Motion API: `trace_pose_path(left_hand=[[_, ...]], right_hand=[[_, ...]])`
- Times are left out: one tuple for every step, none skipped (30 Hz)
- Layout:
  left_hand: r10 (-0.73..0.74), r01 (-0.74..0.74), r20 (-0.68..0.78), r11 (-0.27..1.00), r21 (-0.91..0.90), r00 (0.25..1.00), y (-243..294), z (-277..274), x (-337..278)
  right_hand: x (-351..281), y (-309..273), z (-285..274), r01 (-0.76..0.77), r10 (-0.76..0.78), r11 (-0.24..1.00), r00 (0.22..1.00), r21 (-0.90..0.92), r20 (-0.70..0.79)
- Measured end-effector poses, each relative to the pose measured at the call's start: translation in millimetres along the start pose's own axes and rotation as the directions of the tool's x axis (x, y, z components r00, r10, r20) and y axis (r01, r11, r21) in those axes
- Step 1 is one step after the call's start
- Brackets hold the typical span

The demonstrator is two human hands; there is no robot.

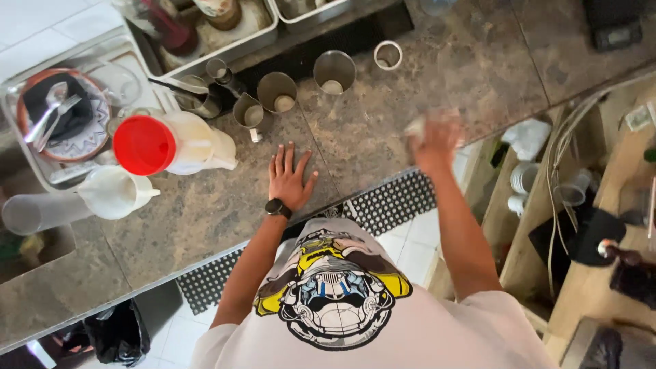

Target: Wiping a coffee shop counter with a cloth.

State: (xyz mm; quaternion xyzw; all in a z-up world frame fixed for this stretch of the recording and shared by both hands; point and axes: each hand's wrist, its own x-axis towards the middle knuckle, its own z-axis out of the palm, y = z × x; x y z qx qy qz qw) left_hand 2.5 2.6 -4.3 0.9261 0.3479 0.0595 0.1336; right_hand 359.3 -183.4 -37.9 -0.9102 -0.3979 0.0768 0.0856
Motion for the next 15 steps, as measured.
trace_pose_path(left_hand=[[-0.008, 0.008, -0.016, 1.0, 0.006, 1.0, 0.6, 2.8, -2.6], [0.002, -0.002, -0.001, 1.0, 0.027, 1.0, -0.7, 4.0, -3.8], [0.011, -0.012, 0.014, 0.999, 0.048, 1.0, -1.3, 5.7, -4.6], [0.01, -0.01, 0.01, 0.998, 0.054, 1.0, -1.3, 3.9, -6.0], [0.018, -0.018, 0.02, 0.999, 0.043, 1.0, -1.8, 2.1, -7.2], [0.021, -0.022, 0.021, 0.999, 0.03, 1.0, -1.8, 0.5, -4.9], [0.015, -0.015, 0.009, 0.999, 0.034, 1.0, -3.4, 2.6, -6.5], [0.021, -0.021, -0.021, 1.0, 0.014, 1.0, -4.5, 5.2, -8.2], [0.027, -0.027, -0.052, 1.0, -0.005, 0.998, -6.5, 8.5, -9.3], [0.015, -0.015, -0.053, 1.0, -0.007, 0.998, -6.9, 8.2, -8.9], [0.032, -0.035, -0.078, 0.998, -0.042, 0.996, -8.0, 8.7, -8.2], [0.053, -0.061, -0.099, 0.995, -0.078, 0.994, -9.3, 9.0, -8.5], [0.046, -0.053, -0.096, 0.995, -0.08, 0.994, -10.3, 8.8, -11.8], [0.051, -0.065, -0.115, 0.991, -0.117, 0.992, -11.3, 8.7, -12.2], [0.056, -0.076, -0.135, 0.985, -0.153, 0.989, -12.5, 8.4, -12.7]], right_hand=[[18.5, 8.2, -5.6, 0.016, -0.016, 1.0, 1.0, 0.003, -0.01], [35.1, 15.4, -10.0, -0.142, 0.141, 0.99, 0.989, 0.011, 0.052], [52.2, 23.3, -14.6, -0.296, 0.293, 0.955, 0.949, 0.01, 0.117], [49.0, 2.1, -17.9, -0.293, 0.289, 0.956, 0.95, 0.016, 0.115], [45.9, -19.4, -21.1, -0.242, 0.243, 0.97, 0.968, -0.02, 0.056], [48.5, -41.6, -26.9, -0.186, 0.186, 0.981, 0.983, -0.06, -0.008], [31.5, -64.5, -15.4, -0.175, 0.174, 0.983, 0.985, -0.057, -0.016], [15.8, -87.3, -4.2, 0.009, -0.011, 0.999, 0.998, -0.035, -0.059], [0.1, -109.8, 8.3, 0.193, -0.194, 0.981, 0.975, -0.022, -0.106], [-23.2, -125.7, 12.4, 0.203, -0.205, 0.979, 0.974, -0.023, -0.1], [-46.3, -141.1, 17.3, 0.385, -0.386, 0.922, 0.909, -0.034, -0.16], [-72.1, -156.1, 22.1, 0.547, -0.545, 0.835, 0.811, -0.053, -0.216], [-77.4, -143.8, 31.6, 0.551, -0.549, 0.833, 0.81, -0.051, -0.209], [-80.3, -131.2, 40.2, 0.569, -0.556, 0.821, 0.782, -0.042, -0.283], [-83.4, -118.7, 48.6, 0.586, -0.558, 0.809, 0.75, -0.034, -0.355]])
